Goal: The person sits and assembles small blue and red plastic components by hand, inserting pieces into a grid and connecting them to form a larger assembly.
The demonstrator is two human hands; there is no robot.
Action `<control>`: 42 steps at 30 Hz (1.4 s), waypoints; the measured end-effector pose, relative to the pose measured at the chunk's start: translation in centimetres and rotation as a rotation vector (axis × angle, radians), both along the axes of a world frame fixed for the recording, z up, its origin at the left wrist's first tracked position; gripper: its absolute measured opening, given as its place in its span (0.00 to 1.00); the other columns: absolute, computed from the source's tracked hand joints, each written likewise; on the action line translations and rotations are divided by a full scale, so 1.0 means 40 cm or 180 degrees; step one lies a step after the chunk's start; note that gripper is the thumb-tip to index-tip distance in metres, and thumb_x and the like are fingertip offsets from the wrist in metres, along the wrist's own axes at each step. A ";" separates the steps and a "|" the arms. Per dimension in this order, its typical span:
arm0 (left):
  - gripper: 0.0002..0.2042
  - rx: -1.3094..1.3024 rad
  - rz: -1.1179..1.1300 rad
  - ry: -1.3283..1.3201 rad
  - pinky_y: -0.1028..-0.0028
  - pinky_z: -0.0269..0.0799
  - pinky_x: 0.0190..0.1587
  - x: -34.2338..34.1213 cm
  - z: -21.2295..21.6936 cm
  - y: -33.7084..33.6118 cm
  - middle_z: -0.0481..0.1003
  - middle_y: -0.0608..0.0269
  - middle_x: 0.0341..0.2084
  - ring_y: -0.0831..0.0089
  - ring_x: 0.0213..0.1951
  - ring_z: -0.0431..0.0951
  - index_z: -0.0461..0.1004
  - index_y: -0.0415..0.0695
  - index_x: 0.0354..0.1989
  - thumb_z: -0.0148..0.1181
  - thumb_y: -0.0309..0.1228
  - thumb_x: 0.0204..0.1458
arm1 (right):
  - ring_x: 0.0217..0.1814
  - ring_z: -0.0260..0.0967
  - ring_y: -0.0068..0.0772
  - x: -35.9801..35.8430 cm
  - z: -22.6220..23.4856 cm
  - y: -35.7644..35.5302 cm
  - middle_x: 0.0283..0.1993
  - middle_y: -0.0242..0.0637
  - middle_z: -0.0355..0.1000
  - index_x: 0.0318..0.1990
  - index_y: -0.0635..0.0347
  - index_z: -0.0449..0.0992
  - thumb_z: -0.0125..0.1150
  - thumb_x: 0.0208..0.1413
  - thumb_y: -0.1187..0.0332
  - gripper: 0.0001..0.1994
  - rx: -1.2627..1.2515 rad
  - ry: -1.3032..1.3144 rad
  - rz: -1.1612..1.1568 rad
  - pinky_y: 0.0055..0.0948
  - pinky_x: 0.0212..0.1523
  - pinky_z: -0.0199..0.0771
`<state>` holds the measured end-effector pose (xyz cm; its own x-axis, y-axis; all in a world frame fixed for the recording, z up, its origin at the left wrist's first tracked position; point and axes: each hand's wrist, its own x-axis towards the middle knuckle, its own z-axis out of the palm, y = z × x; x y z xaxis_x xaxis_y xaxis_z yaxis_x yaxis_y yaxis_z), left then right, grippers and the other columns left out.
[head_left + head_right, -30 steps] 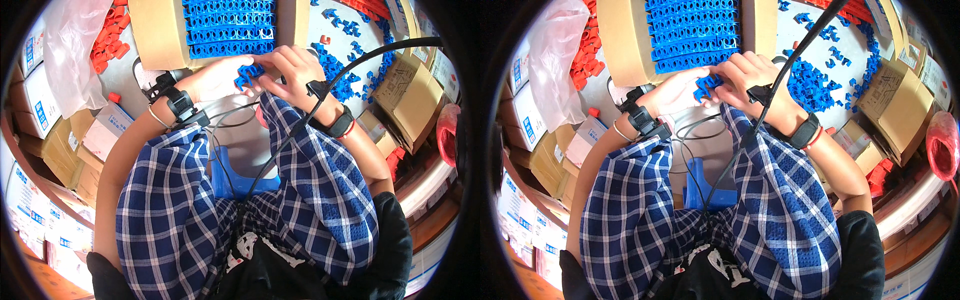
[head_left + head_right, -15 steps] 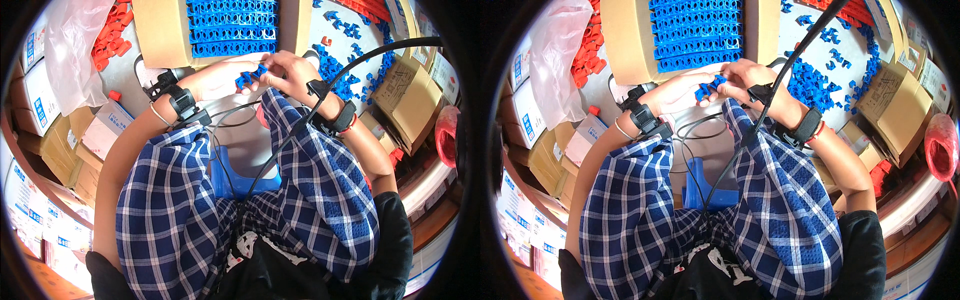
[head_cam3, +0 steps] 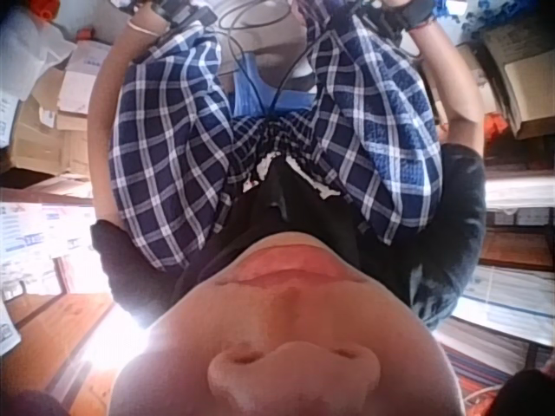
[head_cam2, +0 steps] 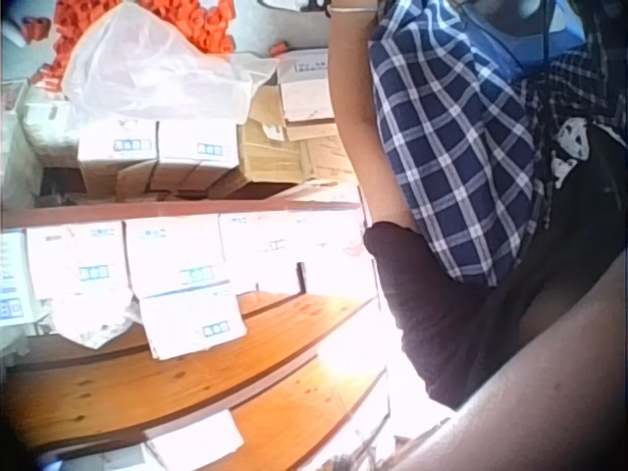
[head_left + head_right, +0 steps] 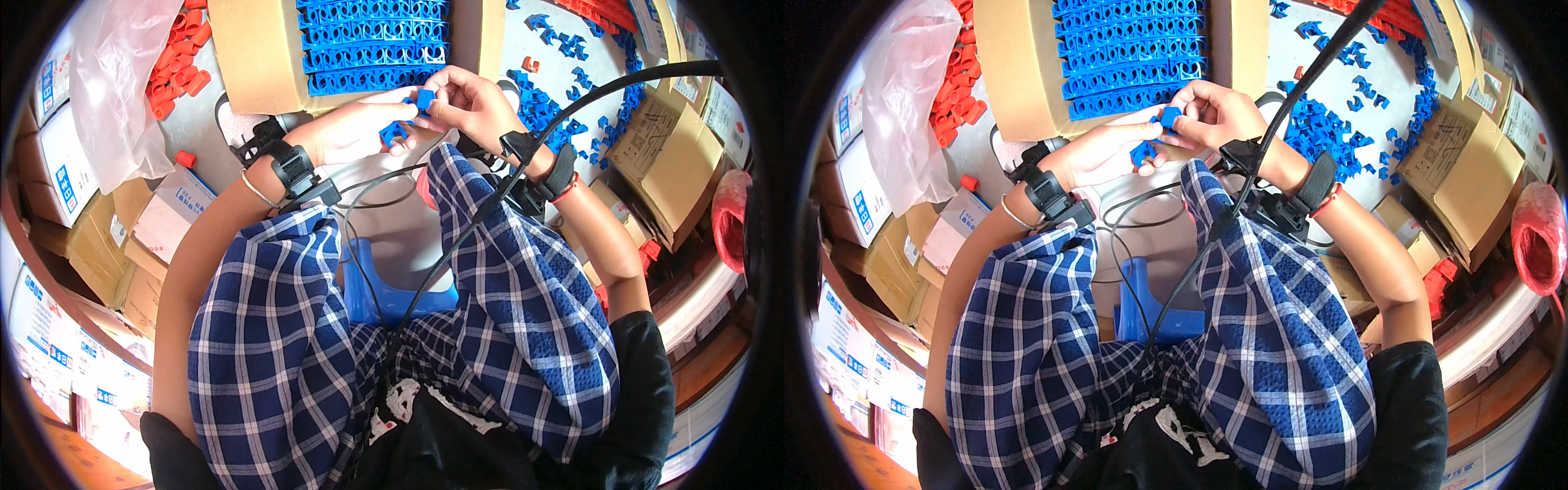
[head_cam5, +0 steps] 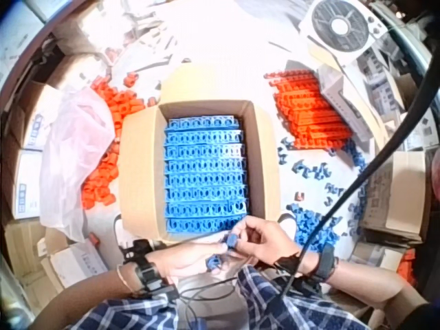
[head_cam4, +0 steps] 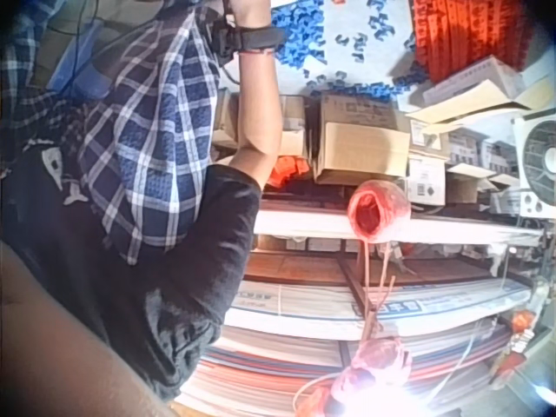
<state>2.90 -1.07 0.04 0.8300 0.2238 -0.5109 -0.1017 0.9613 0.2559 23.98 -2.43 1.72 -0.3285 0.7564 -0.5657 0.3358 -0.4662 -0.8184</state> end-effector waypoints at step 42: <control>0.24 0.0162 -0.0119 -0.0025 0.81 0.64 0.33 -0.004 0.014 0.006 0.74 0.61 0.45 0.80 0.34 0.67 0.54 0.45 0.67 0.45 0.34 0.64 | 0.49 0.64 0.30 0.021 -0.037 0.140 0.35 0.28 0.70 0.27 0.52 0.79 0.60 0.46 0.66 0.04 0.3541 -0.3255 0.1720 0.36 0.56 0.59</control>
<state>2.73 -0.84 0.60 0.8422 0.2181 -0.4931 -0.0681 0.9502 0.3040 24.81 3.18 0.22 -0.5283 0.8488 0.0207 0.8491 0.5282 0.0072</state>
